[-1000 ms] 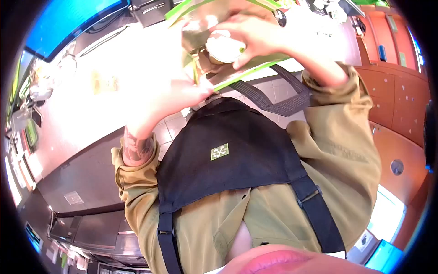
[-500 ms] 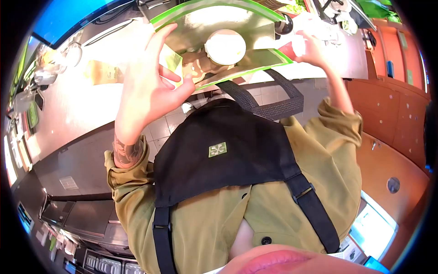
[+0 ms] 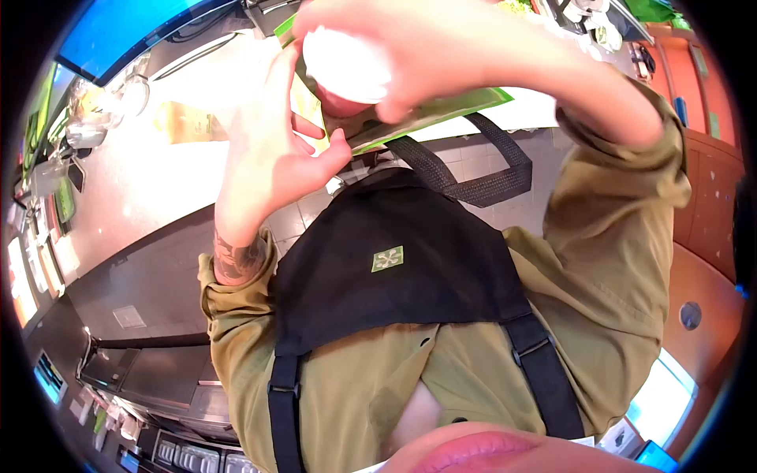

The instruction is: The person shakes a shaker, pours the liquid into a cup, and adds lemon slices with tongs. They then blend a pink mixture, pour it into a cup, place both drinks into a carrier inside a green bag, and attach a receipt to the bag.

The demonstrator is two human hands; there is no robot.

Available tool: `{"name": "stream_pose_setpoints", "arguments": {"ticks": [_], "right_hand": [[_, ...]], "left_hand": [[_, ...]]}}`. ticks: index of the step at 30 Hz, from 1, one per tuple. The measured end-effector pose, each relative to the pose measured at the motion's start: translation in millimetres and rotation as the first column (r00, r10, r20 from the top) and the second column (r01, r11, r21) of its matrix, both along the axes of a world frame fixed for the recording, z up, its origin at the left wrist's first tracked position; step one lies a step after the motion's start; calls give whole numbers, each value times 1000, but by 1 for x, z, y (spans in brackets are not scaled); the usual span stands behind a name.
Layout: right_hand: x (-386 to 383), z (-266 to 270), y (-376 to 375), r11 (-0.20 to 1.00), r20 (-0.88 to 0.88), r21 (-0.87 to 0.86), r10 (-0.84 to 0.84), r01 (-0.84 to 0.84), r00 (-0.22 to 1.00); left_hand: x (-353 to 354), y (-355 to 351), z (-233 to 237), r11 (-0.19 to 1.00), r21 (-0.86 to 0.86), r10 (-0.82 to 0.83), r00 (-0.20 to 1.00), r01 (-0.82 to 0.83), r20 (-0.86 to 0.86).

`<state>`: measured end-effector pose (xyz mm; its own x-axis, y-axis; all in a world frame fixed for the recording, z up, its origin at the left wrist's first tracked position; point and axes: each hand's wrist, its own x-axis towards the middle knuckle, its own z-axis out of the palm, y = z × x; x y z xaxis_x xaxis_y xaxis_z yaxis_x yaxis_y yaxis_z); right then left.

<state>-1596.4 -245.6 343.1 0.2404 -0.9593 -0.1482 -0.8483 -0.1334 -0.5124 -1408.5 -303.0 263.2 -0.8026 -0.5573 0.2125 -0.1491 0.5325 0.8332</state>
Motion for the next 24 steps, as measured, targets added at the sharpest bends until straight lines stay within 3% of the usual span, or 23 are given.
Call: {"name": "stream_pose_setpoints", "arguments": {"ticks": [1, 2, 3, 4, 9, 12, 16, 19, 20, 23, 24], "right_hand": [[4, -18, -8, 999, -124, 38, 37, -33, 992], [7, -39, -12, 999, -92, 51, 18, -13, 996], [3, -74, -13, 988, -102, -127, 73, -86, 992], [12, -81, -18, 999, -219, 50, 28, -17, 975], [35, -137, -23, 984, -266, 176, 8, 40, 964], [40, -154, -25, 968, -272, 230, -32, 98, 962], [54, -156, -23, 943, -313, 231, -160, 239, 936], [49, -142, -25, 946, -386, 288, -29, 150, 922], [45, -134, -23, 964, -392, 232, -27, 127, 920], [19, -94, -17, 915, -481, 361, 18, 179, 877], [7, -98, -10, 936, -517, 294, -15, 194, 856]], "left_hand": [[0, -2, -3, 1000, -13, 3, 1000, -3, -13], [1, -3, -1, 998, 41, 40, 997, -43, 59], [1, -2, 1, 998, 43, 34, 997, -36, 62], [0, 1, 4, 999, 45, 27, 997, -30, 67], [1, -3, -10, 998, -66, -2, 1000, 1, -20], [2, -4, -13, 1000, -20, 1, 997, -3, -73], [1, -5, -9, 1000, -19, -15, 999, 15, -29], [2, -5, -5, 1000, -14, -1, 1000, 1, 17], [1, -5, -5, 1000, -23, 2, 1000, -2, 6], [3, -9, -4, 1000, -24, -4, 998, 5, 58], [4, -10, 0, 1000, -3, -5, 994, 5, 111]]}}
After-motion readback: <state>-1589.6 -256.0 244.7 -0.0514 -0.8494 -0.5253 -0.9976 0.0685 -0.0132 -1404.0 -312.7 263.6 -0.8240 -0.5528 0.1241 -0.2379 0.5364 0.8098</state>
